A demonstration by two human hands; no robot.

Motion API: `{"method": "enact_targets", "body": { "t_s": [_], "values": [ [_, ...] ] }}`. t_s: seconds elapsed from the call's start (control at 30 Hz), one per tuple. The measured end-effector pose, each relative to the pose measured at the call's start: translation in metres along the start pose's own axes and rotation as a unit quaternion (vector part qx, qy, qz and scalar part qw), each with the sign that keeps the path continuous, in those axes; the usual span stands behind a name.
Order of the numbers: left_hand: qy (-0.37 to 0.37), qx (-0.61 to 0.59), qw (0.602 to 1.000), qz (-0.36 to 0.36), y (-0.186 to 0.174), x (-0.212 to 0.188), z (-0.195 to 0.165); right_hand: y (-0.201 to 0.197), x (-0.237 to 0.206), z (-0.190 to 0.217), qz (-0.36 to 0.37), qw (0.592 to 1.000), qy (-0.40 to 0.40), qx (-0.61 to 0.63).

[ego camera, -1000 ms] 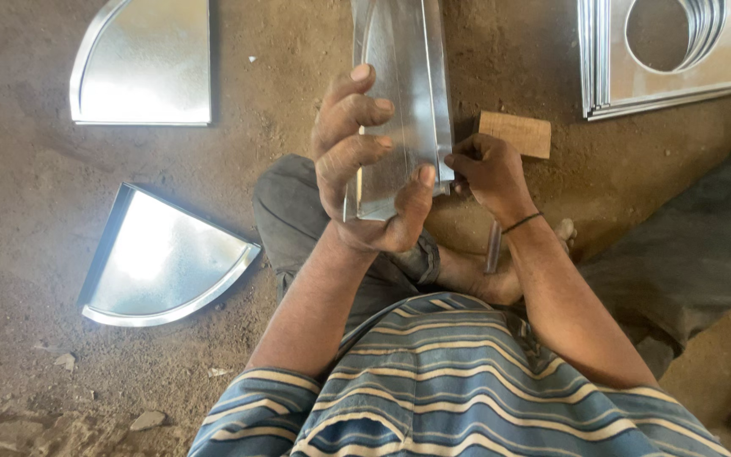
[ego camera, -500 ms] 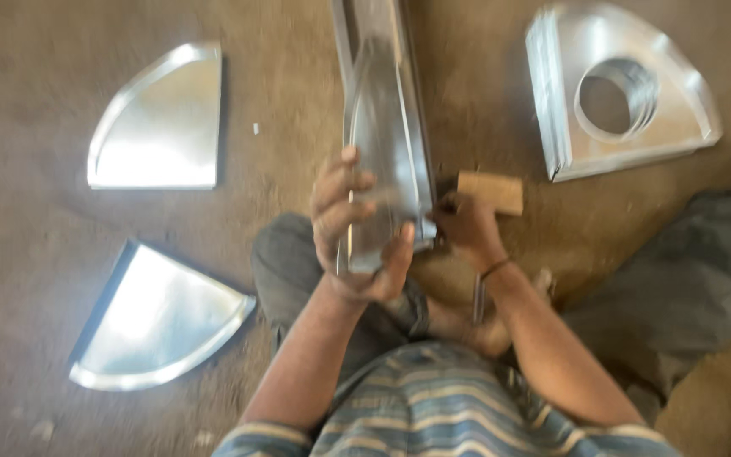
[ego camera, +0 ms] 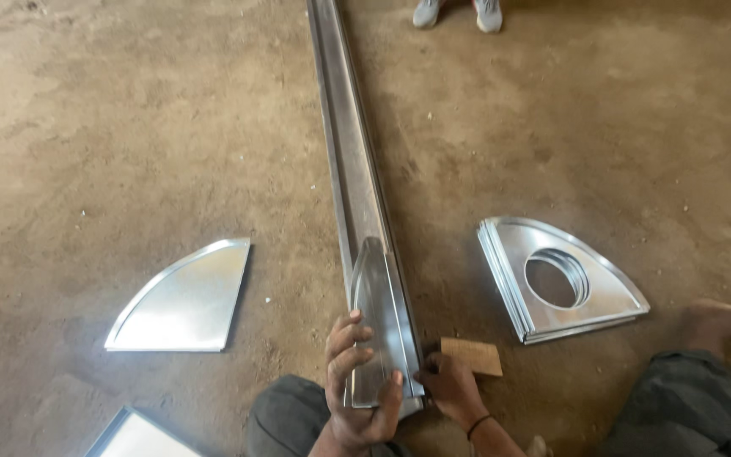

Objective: The person sits on the ground and hammers the edges of quarter-circle sheet metal pieces against a steel angle bar using a wooden mallet, bending the flanges over one piece at a time and setting finished pieces aside.

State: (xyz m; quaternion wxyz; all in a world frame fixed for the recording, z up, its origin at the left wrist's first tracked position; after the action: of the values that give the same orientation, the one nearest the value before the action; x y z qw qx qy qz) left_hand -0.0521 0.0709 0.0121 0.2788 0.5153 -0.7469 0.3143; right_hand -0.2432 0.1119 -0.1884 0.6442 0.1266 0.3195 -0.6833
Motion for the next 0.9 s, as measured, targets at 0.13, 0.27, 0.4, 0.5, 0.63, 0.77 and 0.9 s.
{"method": "enact_targets", "body": {
  "t_s": [0.13, 0.27, 0.4, 0.5, 0.63, 0.77, 0.9],
  "values": [
    [-0.015, -0.025, 1.000, -0.007, 0.003, -0.002, 0.010, -0.001, 0.008, -0.006, 0.020, 0.999, 0.011, 0.040],
    [-0.008, -0.024, 1.000, -0.004, 0.005, -0.006, 0.018, -0.003, 0.012, -0.005, 0.035, 0.996, 0.013, 0.078],
    [-0.012, -0.011, 1.000, -0.001, 0.005, -0.006, 0.017, -0.004, 0.016, -0.011, 0.041, 0.998, 0.036, 0.032],
    [-0.003, -0.017, 1.000, -0.010, 0.002, -0.001, 0.011, -0.004, 0.025, -0.022, 0.034, 0.998, 0.026, 0.038],
    [0.018, -0.004, 1.000, 0.002, -0.001, 0.005, 0.002, -0.009, 0.041, -0.029, 0.005, 0.996, -0.083, -0.018],
    [0.009, -0.002, 1.000, 0.004, -0.001, -0.003, -0.004, -0.009, 0.037, -0.038, 0.012, 0.985, -0.108, -0.134],
    [-0.006, -0.005, 1.000, 0.012, 0.000, -0.011, -0.009, -0.006, 0.001, -0.039, 0.039, 0.998, 0.002, 0.040]
  ]
}}
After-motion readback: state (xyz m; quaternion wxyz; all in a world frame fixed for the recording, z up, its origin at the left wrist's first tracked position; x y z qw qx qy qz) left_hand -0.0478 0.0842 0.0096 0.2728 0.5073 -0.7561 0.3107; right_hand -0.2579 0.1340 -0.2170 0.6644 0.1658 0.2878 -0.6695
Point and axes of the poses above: each hand's wrist, its own x-axis towards the middle knuckle, its own y-axis out of the palm, z = x × y, the point moved 5 cm from there along x, towards the middle knuckle, and after that the axes turned 12 degrees about z, right-handed, at the moved point
